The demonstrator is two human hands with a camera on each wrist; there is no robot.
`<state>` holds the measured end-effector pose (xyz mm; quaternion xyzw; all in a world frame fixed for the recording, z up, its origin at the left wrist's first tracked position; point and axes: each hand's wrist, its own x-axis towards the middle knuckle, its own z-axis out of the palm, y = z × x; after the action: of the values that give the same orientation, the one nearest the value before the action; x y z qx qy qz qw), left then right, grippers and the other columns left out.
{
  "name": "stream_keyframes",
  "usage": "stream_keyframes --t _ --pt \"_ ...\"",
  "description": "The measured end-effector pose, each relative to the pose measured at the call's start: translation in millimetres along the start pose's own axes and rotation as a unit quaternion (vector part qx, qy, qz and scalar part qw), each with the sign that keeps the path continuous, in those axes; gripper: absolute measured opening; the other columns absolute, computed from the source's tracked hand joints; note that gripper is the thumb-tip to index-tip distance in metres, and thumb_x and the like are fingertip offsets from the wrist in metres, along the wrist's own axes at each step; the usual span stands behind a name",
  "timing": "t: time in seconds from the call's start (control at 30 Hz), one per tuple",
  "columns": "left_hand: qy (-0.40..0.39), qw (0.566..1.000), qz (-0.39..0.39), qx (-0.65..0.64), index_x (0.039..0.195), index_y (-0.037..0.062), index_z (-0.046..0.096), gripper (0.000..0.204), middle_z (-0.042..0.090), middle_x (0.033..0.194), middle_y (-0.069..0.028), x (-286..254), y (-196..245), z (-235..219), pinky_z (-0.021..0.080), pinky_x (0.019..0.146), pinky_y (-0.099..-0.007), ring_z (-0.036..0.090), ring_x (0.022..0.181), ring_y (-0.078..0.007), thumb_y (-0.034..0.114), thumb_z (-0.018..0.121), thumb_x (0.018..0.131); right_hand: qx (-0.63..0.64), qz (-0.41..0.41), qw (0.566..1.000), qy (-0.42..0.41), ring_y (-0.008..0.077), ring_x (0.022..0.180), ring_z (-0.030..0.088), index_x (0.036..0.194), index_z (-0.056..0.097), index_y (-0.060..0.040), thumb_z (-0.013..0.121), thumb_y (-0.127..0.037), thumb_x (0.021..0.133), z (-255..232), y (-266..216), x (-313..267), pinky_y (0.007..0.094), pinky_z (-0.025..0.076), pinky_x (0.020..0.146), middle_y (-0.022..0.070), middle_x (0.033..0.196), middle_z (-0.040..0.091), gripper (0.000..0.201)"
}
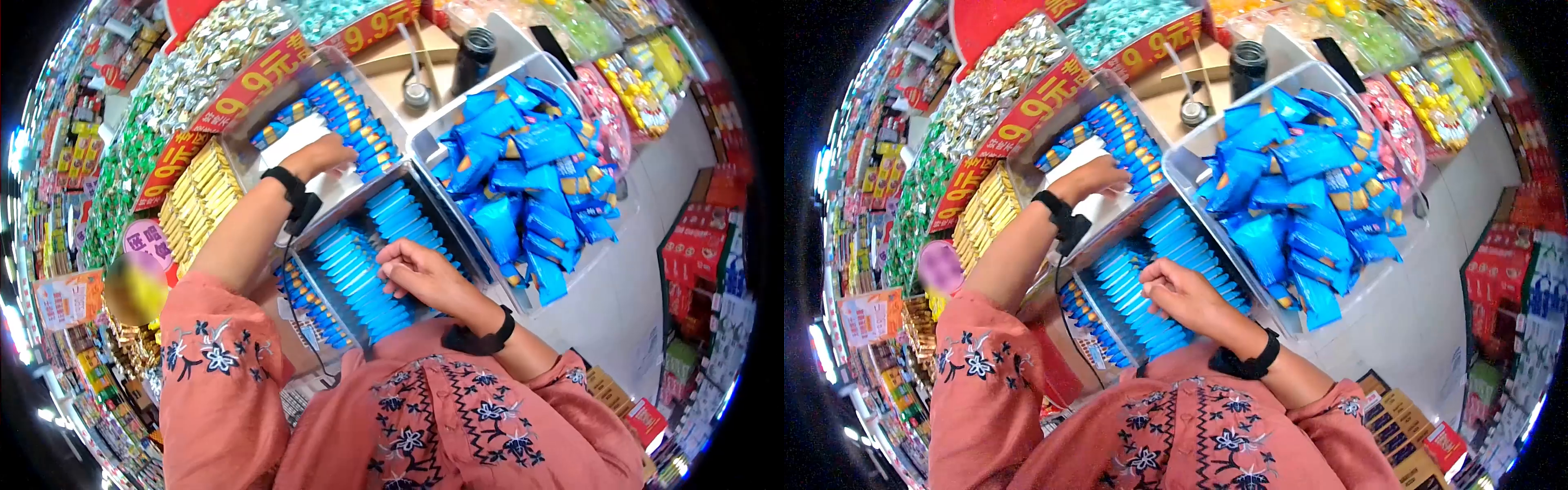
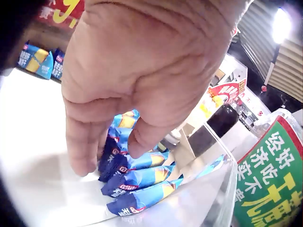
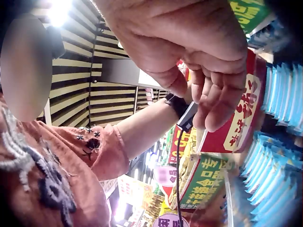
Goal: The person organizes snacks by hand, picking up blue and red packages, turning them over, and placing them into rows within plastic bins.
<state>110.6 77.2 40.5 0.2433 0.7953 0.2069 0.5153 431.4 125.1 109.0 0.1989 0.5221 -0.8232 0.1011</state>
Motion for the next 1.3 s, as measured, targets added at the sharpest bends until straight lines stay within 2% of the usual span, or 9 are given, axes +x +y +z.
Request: stream_keyframes --t 0.2,0.3,0.5,0.6,0.63,0.8,0.93,1.17,1.3 --pt "0.096 0.991 0.078 0.059 0.133 -0.0067 0.046 0.066 0.061 0.118 -0.0156 -49.1 46.2 -21.9 0.056 0.08 -0.0364 0.065 0.103 -0.0226 0.04 0.068 0.091 -0.02 -0.042 0.999 -0.011 0.0116 0.074 0.065 0.108 0.059 -0.0035 0.058 -0.02 0.097 3.4 1.7 -17.8 0.027 0.051 0.059 0.0038 0.087 0.062 0.02" --pt "0.179 0.972 0.154 -0.007 0.14 -0.0052 0.043 0.067 0.061 0.118 -0.014 -96.3 82.7 -7.9 0.054 0.084 -0.0335 0.065 0.105 -0.021 0.038 0.065 0.094 -0.047 -0.058 0.997 -0.029 0.0114 0.073 0.064 0.107 0.059 -0.0032 0.058 -0.02 0.096 8.6 -3.5 -28.2 0.0278 0.051 0.061 0.0039 0.084 0.062 0.02" --pt "0.205 0.922 0.292 -0.152 0.14 -0.0046 0.043 0.054 0.063 0.124 -0.0192 -194.9 113.6 59.9 0.053 0.087 -0.032 0.065 0.111 -0.0229 0.03 0.058 0.101 -0.15 -0.133 0.979 -0.026 0.0098 0.085 0.064 0.115 0.059 -0.0012 0.058 -0.017 0.099 -9.3 -63.4 -96.0 0.0261 0.052 0.075 0.0038 0.098 0.065 0.022" --pt "0.226 0.902 0.288 -0.23 0.138 -0.0042 0.044 0.05 0.064 0.119 -0.0167 -220.8 96.0 100.4 0.054 0.086 -0.0311 0.066 0.103 -0.0205 0.027 0.058 0.102 -0.235 -0.205 0.948 0.071 0.0112 0.097 0.062 0.117 0.06 -0.0023 0.059 -0.018 0.1 -33.2 -97.7 -134.2 0.0281 0.051 0.085 0.0061 0.104 0.066 0.023" --pt "0.222 0.901 0.27 -0.258 0.137 -0.0041 0.045 0.049 0.065 0.117 -0.0156 -229.6 90.3 115.4 0.054 0.085 -0.0304 0.066 0.101 -0.0194 0.027 0.058 0.102 -0.242 -0.254 0.928 0.124 0.0164 0.089 0.065 0.11 0.061 -0.0016 0.06 -0.017 0.096 -42.9 -102.6 -139.7 0.0326 0.052 0.08 0.0113 0.095 0.067 0.022" --pt "0.194 0.896 0.212 -0.339 0.133 -0.002 0.047 0.045 0.065 0.11 -0.0121 -239.0 44.3 161.8 0.052 0.078 -0.0269 0.065 0.092 -0.0158 0.027 0.059 0.101 -0.459 -0.343 0.784 0.24 0.0307 0.101 0.066 0.12 0.061 -0.0019 0.06 -0.015 0.093 -117.5 -136.2 -130.4 0.0385 0.052 0.089 0.0163 0.112 0.067 0.03" --pt "0.225 0.892 0.178 -0.348 0.132 -0.001 0.049 0.046 0.066 0.11 -0.0111 -250.9 36.8 175.5 0.052 0.077 -0.0267 0.065 0.09 -0.0143 0.03 0.061 0.1 -0.623 -0.35 0.666 0.215 0.0333 0.121 0.058 0.132 0.056 -0.0061 0.058 -0.007 0.091 -167.0 -144.9 -96.6 0.0398 0.046 0.103 0.0169 0.132 0.058 0.042" --pt "0.197 0.888 0.192 -0.368 0.132 -0.001 0.05 0.041 0.067 0.11 -0.0109 -249.3 30.4 185.5 0.053 0.078 -0.0279 0.066 0.092 -0.0154 0.025 0.058 0.101 -0.696 -0.258 0.639 0.2 0.0413 0.119 0.054 0.133 0.056 -0.0068 0.058 0.001 0.08 -191.5 -142.6 -58.5 0.0458 0.046 0.1 0.0218 0.13 0.056 0.053" --pt "0.174 0.889 0.214 -0.364 0.131 0.0004 0.051 0.041 0.066 0.11 -0.0107 -253.8 29.7 188.9 0.052 0.078 -0.0285 0.067 0.091 -0.0168 0.028 0.057 0.102 -0.721 -0.271 0.59 0.243 0.0409 0.105 0.057 0.125 0.059 -0.007 0.063 -0.004 0.08 -177.1 -147.3 -63.7 0.0466 0.049 0.089 0.0207 0.111 0.06 0.046"
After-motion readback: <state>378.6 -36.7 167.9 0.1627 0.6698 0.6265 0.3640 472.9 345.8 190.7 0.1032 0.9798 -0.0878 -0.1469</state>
